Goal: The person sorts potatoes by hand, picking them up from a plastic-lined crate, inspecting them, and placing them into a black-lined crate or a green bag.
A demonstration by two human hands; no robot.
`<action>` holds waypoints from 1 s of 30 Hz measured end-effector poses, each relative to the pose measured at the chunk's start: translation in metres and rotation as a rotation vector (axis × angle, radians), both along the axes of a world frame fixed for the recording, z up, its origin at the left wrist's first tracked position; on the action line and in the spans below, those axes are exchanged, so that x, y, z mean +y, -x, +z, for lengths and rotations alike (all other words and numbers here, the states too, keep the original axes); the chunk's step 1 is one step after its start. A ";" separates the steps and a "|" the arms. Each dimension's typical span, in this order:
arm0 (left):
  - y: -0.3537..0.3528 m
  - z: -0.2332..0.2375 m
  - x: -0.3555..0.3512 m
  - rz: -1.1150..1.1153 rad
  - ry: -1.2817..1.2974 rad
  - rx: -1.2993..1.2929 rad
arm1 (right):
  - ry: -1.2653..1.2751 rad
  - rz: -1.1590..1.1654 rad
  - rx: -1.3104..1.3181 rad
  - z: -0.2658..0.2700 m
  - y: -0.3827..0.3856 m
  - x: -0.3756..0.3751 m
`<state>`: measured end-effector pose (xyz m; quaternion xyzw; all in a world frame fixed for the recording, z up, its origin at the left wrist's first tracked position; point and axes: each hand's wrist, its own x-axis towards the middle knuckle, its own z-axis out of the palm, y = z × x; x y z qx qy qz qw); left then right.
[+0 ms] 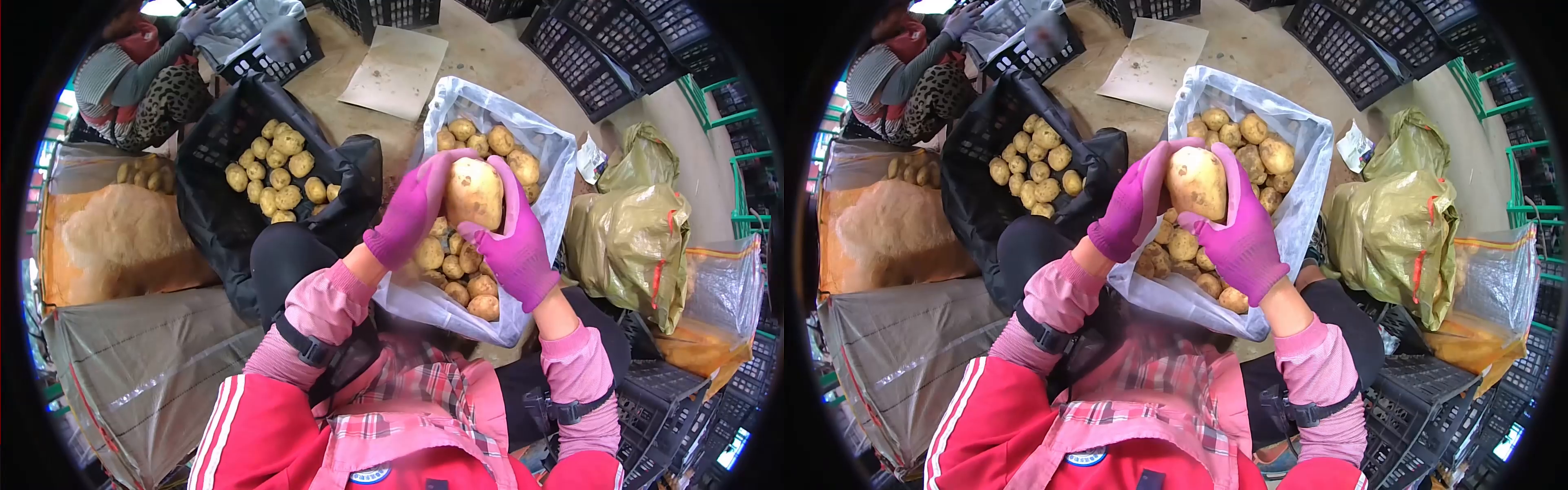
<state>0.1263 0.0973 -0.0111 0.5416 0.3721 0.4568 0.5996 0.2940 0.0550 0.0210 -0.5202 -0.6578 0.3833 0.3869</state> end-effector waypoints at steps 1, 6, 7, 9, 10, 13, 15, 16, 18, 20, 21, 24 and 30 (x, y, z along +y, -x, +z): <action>-0.001 0.000 -0.002 0.005 -0.006 -0.009 | -0.003 -0.025 -0.051 -0.001 0.002 -0.002; 0.003 0.003 -0.002 0.100 -0.388 0.315 | -0.050 -0.040 -0.086 -0.002 0.010 -0.005; 0.007 0.009 -0.001 0.056 -0.359 0.324 | -0.037 -0.039 -0.051 -0.001 0.010 -0.005; 0.006 0.032 -0.006 -0.025 0.332 -0.106 | -0.012 -0.036 0.011 0.001 0.005 -0.003; 0.006 0.039 -0.008 -0.066 0.681 -0.323 | -0.070 -0.008 -0.024 -0.002 0.003 0.000; 0.008 0.030 -0.013 -0.195 0.705 -0.269 | -0.185 0.037 -0.130 -0.006 0.003 0.003; -0.006 0.025 -0.025 -0.062 0.593 -0.295 | -0.197 -0.015 -0.134 -0.008 0.008 0.004; -0.011 0.022 -0.029 0.003 0.532 -0.305 | -0.207 -0.043 -0.135 -0.009 0.008 0.005; -0.012 0.007 -0.024 -0.008 0.549 -0.374 | -0.152 -0.069 -0.033 -0.004 0.008 0.006; -0.015 -0.005 -0.023 -0.003 0.413 -0.356 | -0.152 -0.086 0.063 0.000 0.004 0.008; -0.016 -0.007 -0.024 0.009 0.273 -0.298 | -0.175 -0.093 0.114 -0.001 0.001 0.009; -0.013 -0.024 -0.018 0.096 -0.337 0.016 | -0.109 -0.155 0.115 0.003 0.003 0.010; 0.002 -0.037 -0.012 -0.092 0.038 0.059 | 0.028 -0.105 0.379 0.006 -0.002 0.007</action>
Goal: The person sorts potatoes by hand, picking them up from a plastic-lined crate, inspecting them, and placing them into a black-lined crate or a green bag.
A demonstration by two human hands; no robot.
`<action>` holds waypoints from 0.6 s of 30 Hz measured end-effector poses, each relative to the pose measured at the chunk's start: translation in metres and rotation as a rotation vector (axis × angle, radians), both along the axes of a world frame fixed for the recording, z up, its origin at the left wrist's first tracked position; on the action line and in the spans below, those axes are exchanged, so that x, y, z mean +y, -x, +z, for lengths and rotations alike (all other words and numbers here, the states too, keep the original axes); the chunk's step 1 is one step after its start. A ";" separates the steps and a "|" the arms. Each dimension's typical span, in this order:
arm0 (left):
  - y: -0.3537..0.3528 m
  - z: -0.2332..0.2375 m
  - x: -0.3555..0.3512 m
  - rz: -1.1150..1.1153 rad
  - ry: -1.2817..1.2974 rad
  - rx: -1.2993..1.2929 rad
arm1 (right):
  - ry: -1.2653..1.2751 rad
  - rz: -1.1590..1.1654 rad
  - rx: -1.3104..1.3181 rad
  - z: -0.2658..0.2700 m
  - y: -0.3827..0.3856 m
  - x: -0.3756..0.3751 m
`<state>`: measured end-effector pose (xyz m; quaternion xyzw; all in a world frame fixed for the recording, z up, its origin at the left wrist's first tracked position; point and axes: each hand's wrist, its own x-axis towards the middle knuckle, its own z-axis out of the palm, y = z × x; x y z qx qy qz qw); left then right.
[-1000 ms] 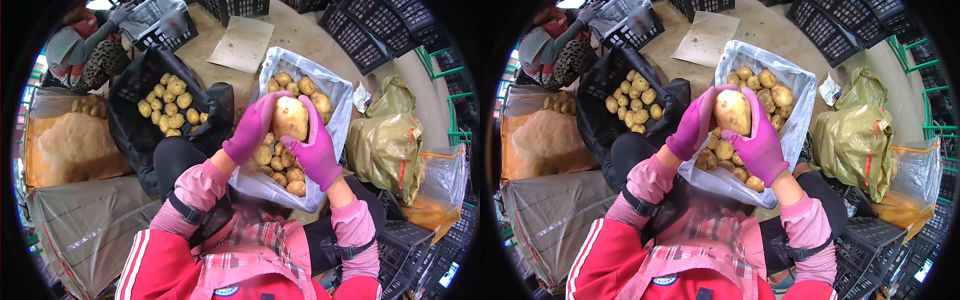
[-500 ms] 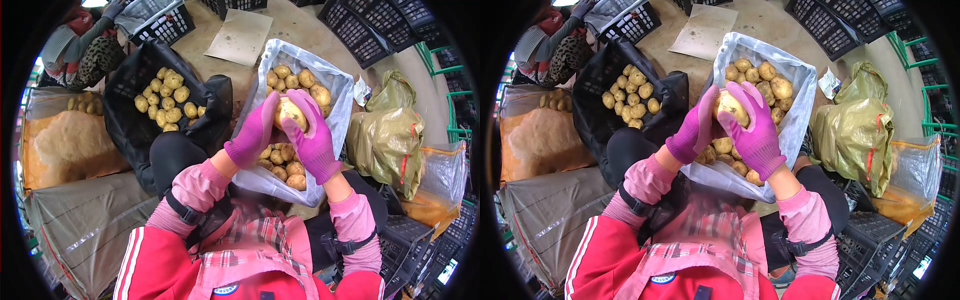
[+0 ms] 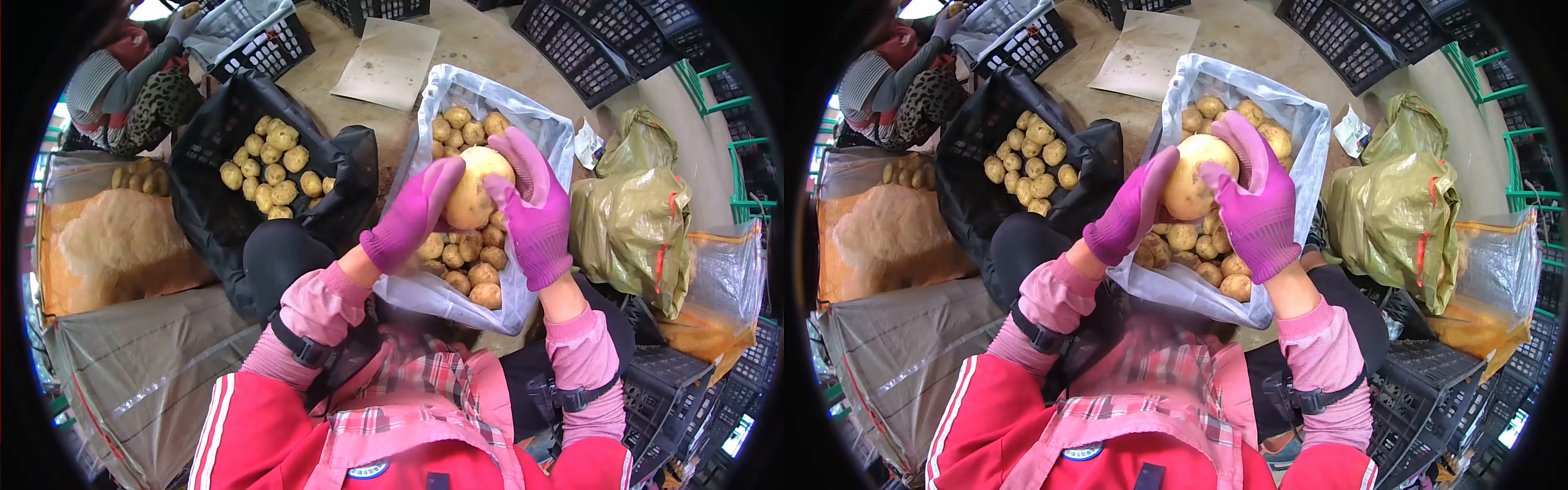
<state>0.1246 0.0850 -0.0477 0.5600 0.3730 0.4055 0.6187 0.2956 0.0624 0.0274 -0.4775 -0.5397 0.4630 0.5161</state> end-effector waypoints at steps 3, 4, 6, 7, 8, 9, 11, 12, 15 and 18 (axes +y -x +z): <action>-0.001 0.052 -0.012 -0.025 0.516 -0.257 | 0.047 0.033 0.070 0.005 -0.008 0.006; -0.002 0.050 -0.012 0.021 0.389 -0.196 | -0.033 0.037 -0.078 0.004 -0.007 0.005; -0.002 0.042 -0.008 0.117 0.134 -0.075 | -0.193 0.050 -0.374 0.001 0.004 0.004; 0.000 0.041 -0.005 0.082 0.034 -0.073 | -0.178 0.022 -0.405 0.012 0.008 0.001; 0.002 0.040 -0.001 0.050 -0.065 -0.074 | -0.163 0.009 -0.385 0.014 0.006 0.000; 0.002 0.044 0.000 0.015 -0.065 -0.142 | -0.151 0.000 -0.364 0.015 0.001 0.000; 0.003 0.049 -0.002 -0.031 -0.026 -0.212 | -0.179 -0.072 -0.290 0.017 0.003 0.005; 0.002 0.051 -0.004 -0.029 0.012 -0.204 | -0.153 -0.066 -0.371 0.017 -0.003 0.007; 0.011 0.059 -0.014 0.141 0.367 -0.492 | 0.016 -0.067 -0.218 0.009 0.006 0.008; 0.047 0.034 -0.006 0.529 0.488 -0.524 | 0.003 -0.039 -0.129 0.023 0.022 0.000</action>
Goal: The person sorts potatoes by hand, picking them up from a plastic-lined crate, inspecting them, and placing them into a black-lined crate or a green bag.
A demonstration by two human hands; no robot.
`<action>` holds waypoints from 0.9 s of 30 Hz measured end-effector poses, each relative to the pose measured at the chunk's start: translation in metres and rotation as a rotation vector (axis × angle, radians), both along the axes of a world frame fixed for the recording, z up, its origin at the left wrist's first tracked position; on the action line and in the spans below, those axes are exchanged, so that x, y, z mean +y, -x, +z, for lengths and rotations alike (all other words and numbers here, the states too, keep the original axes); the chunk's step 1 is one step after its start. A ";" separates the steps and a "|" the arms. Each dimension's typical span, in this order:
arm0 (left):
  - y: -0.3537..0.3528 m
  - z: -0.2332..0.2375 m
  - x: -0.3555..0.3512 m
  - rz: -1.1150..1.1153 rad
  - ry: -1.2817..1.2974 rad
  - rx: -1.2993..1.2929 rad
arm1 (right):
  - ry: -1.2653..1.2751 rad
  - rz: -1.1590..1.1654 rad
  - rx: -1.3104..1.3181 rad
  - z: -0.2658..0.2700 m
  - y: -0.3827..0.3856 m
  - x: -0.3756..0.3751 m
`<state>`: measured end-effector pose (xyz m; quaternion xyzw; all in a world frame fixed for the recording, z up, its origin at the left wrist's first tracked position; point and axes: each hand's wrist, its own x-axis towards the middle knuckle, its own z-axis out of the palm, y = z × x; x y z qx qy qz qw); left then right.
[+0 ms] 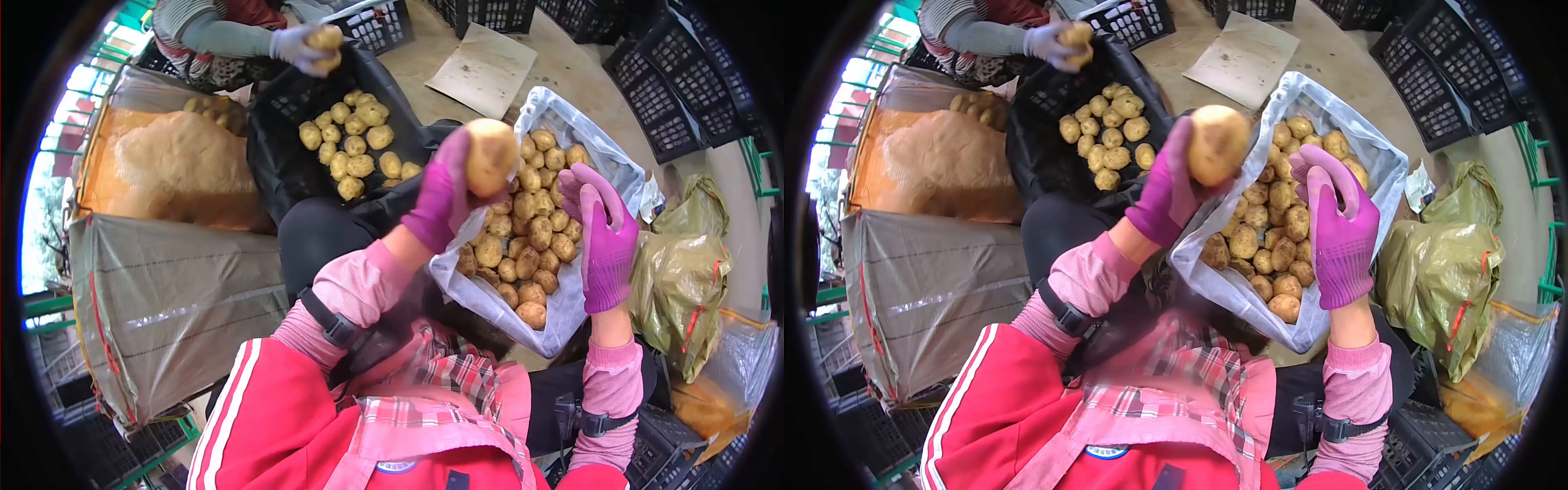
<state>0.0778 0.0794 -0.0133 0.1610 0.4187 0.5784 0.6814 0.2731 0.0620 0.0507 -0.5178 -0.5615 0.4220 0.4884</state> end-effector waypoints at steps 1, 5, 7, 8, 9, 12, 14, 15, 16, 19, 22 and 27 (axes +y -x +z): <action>0.021 -0.010 0.003 0.119 0.045 0.072 | -0.031 0.013 0.008 0.005 0.001 -0.003; 0.111 -0.076 0.010 0.672 0.242 0.054 | -0.024 0.018 0.072 0.026 0.003 -0.016; 0.149 -0.116 0.008 0.678 0.253 0.107 | -0.065 0.038 0.144 0.033 0.000 -0.018; 0.146 -0.114 0.003 0.627 0.252 0.189 | -0.087 0.028 0.170 0.036 -0.009 -0.018; 0.140 -0.110 0.001 0.571 0.242 0.275 | -0.127 -0.005 0.194 0.042 -0.019 -0.018; 0.118 -0.087 0.006 0.415 0.172 0.575 | -0.295 -0.110 0.334 0.073 -0.053 -0.013; 0.051 -0.072 0.010 0.307 -0.204 0.814 | -0.279 -0.187 0.286 0.091 -0.079 -0.022; 0.023 -0.065 0.013 0.171 -0.396 0.933 | -0.295 -0.208 0.288 0.093 -0.094 -0.024; -0.007 -0.051 0.015 -0.028 -0.475 1.140 | -0.317 -0.226 0.288 0.095 -0.109 -0.025; -0.096 -0.068 0.044 -0.454 -0.467 1.296 | -0.319 -0.319 0.277 0.100 -0.116 -0.045; -0.177 -0.112 0.078 -0.574 -0.635 1.540 | -0.185 -0.285 0.300 0.095 -0.136 -0.052; -0.269 -0.168 0.125 -0.769 -0.875 2.124 | -0.136 -0.345 0.314 0.093 -0.154 -0.055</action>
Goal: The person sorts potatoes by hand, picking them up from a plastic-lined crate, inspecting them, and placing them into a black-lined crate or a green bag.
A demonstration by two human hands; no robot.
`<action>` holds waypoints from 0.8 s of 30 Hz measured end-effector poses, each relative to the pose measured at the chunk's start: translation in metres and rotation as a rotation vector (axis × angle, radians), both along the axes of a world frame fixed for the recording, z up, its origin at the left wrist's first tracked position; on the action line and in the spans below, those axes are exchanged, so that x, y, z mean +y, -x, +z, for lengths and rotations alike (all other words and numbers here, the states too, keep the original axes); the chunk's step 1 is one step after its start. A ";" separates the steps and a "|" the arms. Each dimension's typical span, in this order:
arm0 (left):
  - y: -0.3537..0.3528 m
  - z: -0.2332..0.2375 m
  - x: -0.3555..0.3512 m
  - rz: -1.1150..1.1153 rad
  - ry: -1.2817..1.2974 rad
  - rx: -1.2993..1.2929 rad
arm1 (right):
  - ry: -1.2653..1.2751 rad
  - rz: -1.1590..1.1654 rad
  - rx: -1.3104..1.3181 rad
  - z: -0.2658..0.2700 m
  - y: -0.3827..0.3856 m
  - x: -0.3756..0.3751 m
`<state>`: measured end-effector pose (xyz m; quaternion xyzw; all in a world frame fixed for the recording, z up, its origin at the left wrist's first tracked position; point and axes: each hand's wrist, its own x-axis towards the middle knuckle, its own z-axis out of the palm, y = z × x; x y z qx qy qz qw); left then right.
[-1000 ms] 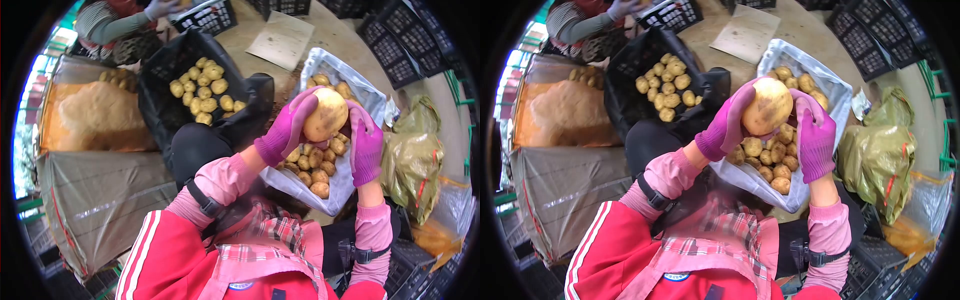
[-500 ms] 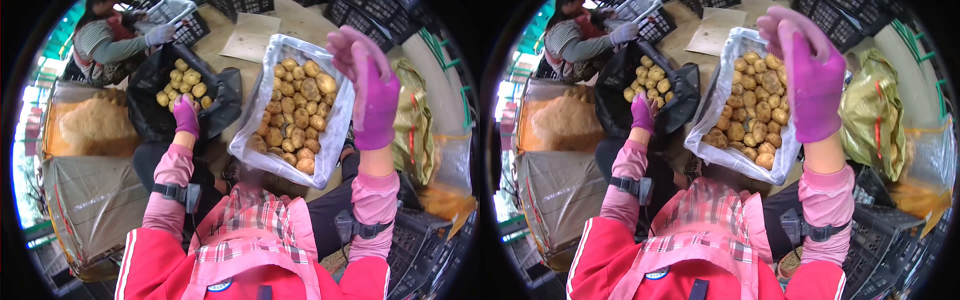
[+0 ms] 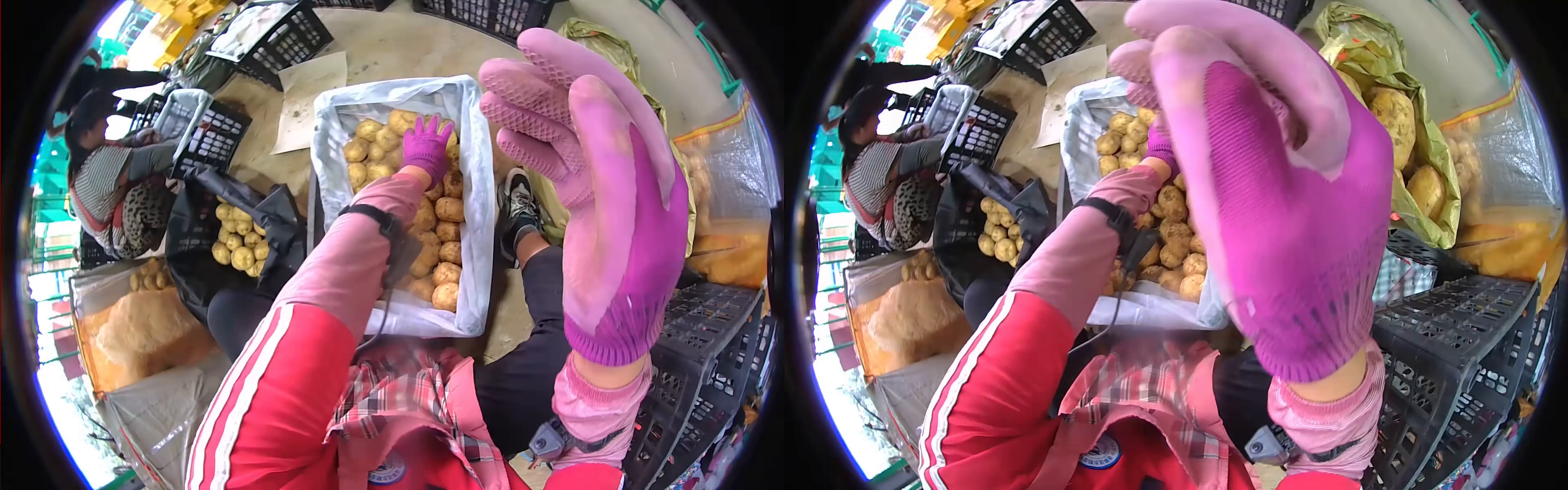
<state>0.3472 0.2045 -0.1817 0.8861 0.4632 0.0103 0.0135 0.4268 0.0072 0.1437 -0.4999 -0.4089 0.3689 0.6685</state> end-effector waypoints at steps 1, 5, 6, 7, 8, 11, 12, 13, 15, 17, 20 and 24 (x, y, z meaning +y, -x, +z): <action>-0.008 -0.002 0.004 0.015 0.020 0.057 | 0.026 -0.017 0.016 0.001 0.000 0.001; -0.019 0.023 0.008 0.052 0.269 -0.008 | 0.141 -0.067 0.042 0.008 0.007 0.008; -0.011 0.017 0.009 0.056 0.310 -0.243 | 0.123 -0.045 0.033 0.006 0.009 0.008; 0.005 0.027 0.009 0.000 0.349 -0.401 | 0.089 -0.023 0.020 0.003 0.010 0.008; 0.021 0.038 0.008 -0.065 0.397 -0.557 | 0.056 -0.001 0.007 0.001 0.011 0.009; 0.082 0.075 -0.007 -0.266 0.703 -0.869 | -0.059 0.074 -0.135 -0.013 0.013 0.012; 0.100 0.103 -0.021 -0.061 1.273 -1.271 | -0.037 0.072 -0.224 -0.012 0.020 0.011; 0.117 0.131 -0.036 0.233 1.609 -1.533 | -0.053 0.093 -0.245 -0.019 0.027 0.013; 0.156 0.195 -0.073 0.304 1.871 -1.628 | -0.035 0.184 -0.369 -0.034 0.042 0.020; 0.188 0.191 -0.094 0.250 1.423 -1.578 | 0.100 0.281 -0.420 -0.055 0.066 0.022; 0.215 0.160 -0.120 0.201 0.815 -1.411 | 0.386 0.455 -0.521 -0.092 0.097 0.029; 0.221 0.177 -0.135 0.234 0.685 -1.445 | 0.301 0.552 -0.497 -0.102 0.122 0.038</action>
